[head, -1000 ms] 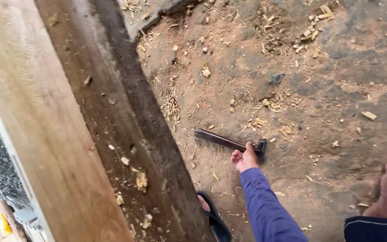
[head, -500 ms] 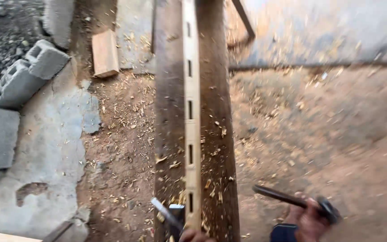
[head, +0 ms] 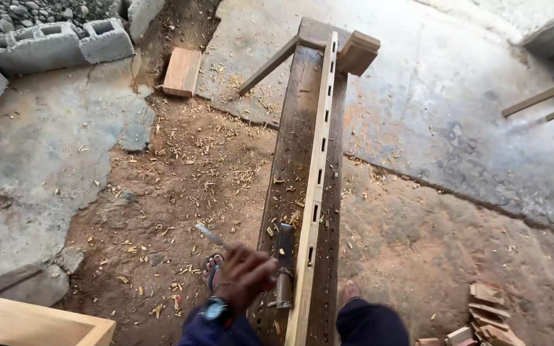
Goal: The person uses a chisel and a hammer to carve a groove into a long wooden plank. They repeatedly strike the chisel with the hammer to remove wood shavings and deepen the cut along the plank's length.
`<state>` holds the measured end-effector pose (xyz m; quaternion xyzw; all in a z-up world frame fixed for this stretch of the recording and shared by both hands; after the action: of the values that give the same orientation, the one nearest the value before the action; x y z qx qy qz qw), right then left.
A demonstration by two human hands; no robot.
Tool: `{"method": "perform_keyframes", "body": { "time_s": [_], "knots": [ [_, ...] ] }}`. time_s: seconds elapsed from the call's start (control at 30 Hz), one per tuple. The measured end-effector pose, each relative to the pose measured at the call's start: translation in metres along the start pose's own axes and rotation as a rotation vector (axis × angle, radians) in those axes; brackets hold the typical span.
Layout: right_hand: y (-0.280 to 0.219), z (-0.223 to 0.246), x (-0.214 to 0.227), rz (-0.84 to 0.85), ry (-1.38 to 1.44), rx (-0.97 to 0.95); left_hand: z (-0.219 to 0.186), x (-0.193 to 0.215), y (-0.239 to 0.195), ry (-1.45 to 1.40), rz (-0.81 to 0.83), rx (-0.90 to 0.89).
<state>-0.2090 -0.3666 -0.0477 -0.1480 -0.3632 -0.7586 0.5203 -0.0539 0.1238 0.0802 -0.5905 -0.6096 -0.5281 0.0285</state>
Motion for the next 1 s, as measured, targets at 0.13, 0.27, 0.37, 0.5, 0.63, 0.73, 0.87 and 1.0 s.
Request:
{"method": "perform_keyframes", "body": {
  "time_s": [0.13,0.27,0.37,0.5,0.63,0.73,0.87,1.0],
  "knots": [
    [0.025,0.017,-0.060,0.164,-0.151,0.098,0.011,0.022,-0.025,0.068,-0.011,0.014],
    [0.035,0.022,-0.142,0.299,-0.266,0.118,0.001,-0.022,-0.030,0.076,0.265,0.055],
    [0.050,0.015,-0.201,0.400,-0.345,0.129,-0.008,-0.059,-0.015,0.070,0.436,0.179],
    [0.052,-0.004,-0.253,0.576,-0.449,0.142,-0.007,-0.103,0.003,0.022,0.541,0.346],
    [0.051,-0.009,-0.262,0.725,-0.518,0.149,0.011,-0.138,0.011,-0.001,0.577,0.453],
    [0.058,0.015,-0.252,0.880,-0.498,0.041,0.014,-0.150,0.018,-0.063,0.769,0.550],
    [0.067,0.043,-0.243,0.945,-0.403,-0.449,0.019,-0.151,0.046,0.054,0.544,0.509],
    [0.068,0.032,-0.201,0.882,-0.065,-0.917,0.003,-0.117,0.107,-0.488,0.287,0.896]
  ]
}}
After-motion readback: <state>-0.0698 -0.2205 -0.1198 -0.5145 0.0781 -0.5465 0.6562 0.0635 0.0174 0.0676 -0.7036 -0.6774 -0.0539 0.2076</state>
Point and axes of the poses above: each hand's wrist, its own y-axis towards the middle knuckle, its own x-axis out of the back of the hand, z = x × y, the point moved 3 cm from there along y, towards the middle knuckle, and after that the axes turned 7 degrees about y, right-handed, at the moved point
